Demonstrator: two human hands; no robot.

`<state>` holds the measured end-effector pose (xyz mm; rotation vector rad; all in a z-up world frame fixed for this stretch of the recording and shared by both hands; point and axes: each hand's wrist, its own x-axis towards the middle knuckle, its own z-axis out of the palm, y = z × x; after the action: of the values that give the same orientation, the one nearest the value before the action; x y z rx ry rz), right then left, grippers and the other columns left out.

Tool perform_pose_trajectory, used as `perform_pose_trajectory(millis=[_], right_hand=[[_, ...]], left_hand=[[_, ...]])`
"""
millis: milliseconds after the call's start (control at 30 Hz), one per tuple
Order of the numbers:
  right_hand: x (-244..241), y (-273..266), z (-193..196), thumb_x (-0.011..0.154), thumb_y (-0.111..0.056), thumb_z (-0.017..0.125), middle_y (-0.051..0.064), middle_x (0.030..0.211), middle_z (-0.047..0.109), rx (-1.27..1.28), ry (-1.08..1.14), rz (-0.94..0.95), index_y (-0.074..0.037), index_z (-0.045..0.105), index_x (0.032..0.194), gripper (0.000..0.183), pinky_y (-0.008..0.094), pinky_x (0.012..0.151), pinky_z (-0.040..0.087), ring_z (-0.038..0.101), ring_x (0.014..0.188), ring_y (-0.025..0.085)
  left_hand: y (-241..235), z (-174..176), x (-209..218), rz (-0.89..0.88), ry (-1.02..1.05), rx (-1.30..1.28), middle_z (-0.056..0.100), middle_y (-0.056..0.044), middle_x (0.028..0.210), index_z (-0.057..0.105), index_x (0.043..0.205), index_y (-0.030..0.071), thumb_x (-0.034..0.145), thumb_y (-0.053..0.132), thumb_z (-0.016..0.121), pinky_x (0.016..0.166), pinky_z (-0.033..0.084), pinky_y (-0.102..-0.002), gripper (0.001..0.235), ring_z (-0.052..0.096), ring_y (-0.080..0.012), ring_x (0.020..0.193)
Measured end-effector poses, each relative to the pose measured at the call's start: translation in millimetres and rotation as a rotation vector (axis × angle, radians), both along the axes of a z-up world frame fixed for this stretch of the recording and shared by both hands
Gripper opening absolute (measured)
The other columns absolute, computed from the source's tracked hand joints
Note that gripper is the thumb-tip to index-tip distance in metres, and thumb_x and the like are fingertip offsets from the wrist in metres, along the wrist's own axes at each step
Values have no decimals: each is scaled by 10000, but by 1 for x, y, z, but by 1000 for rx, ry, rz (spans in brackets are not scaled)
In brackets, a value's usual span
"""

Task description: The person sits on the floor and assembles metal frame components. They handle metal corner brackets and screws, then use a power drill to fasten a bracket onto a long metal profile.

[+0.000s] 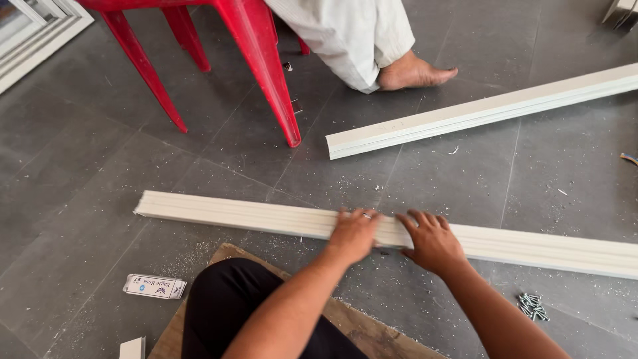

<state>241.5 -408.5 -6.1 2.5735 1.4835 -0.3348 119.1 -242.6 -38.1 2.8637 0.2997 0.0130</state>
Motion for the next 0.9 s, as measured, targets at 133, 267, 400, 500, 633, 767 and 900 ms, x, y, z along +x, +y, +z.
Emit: perform_pose_trajectory(millis=[133, 267, 400, 500, 633, 767, 900], right_hand=[[13, -7, 2, 782, -632, 793, 64, 1525, 467, -171, 81, -91, -268, 324, 1538, 961, 443, 1212, 415, 500, 1400, 252], [40, -37, 21, 798, -551, 822, 107, 1433, 576, -286, 158, -186, -265, 341, 1532, 923, 435, 1118, 537, 636, 1268, 289], [65, -68, 30, 798, -439, 845, 64, 1361, 660, -355, 185, -284, -279, 371, 1518, 876, 445, 1098, 541, 666, 1244, 269], [70, -103, 28, 822, -448, 814, 51, 1426, 600, -225, 165, -314, -300, 440, 1492, 782, 443, 1099, 514, 629, 1259, 277], [53, -113, 17, 828, -464, 820, 33, 1570, 394, -92, 136, -327, -250, 414, 1509, 822, 447, 1119, 458, 498, 1356, 289], [50, -106, 0, 863, -317, 802, 66, 1487, 513, 9, -7, -248, -183, 479, 1487, 716, 462, 1155, 417, 517, 1352, 281], [82, -90, -7, 867, -361, 795, 72, 1379, 626, 67, 122, -330, -210, 525, 1430, 642, 491, 1218, 333, 542, 1339, 280]], left_hand=[[-4, 30, 12, 15, 56, -200, 439, -83, 1565, 357, 1585, 228, 842, 426, 811, 1182, 238, -703, 893, 382, -324, 1471], [38, 50, -13, 48, 537, -97, 276, -128, 1649, 203, 1618, 250, 667, 493, 948, 1185, 196, -720, 1232, 289, -342, 1503], [46, 29, -27, -36, 439, 207, 506, -168, 1479, 403, 1515, 147, 671, 324, 974, 1108, 370, -713, 1034, 514, -361, 1350], [43, 3, -4, -61, 307, 78, 730, -111, 1218, 698, 1244, 143, 693, 129, 899, 938, 591, -500, 587, 719, -328, 1123], [67, -4, 11, -72, 442, -86, 683, -104, 1294, 645, 1328, 180, 589, 153, 978, 1038, 534, -424, 811, 650, -299, 1221], [90, -2, 9, 70, 327, -411, 733, -61, 1310, 740, 1264, 211, 663, 195, 945, 1036, 544, -392, 635, 700, -240, 1185], [108, -23, 2, 233, 187, -246, 757, -95, 1261, 704, 1377, 291, 1031, 400, 564, 1028, 548, -474, 390, 687, -337, 1191]])
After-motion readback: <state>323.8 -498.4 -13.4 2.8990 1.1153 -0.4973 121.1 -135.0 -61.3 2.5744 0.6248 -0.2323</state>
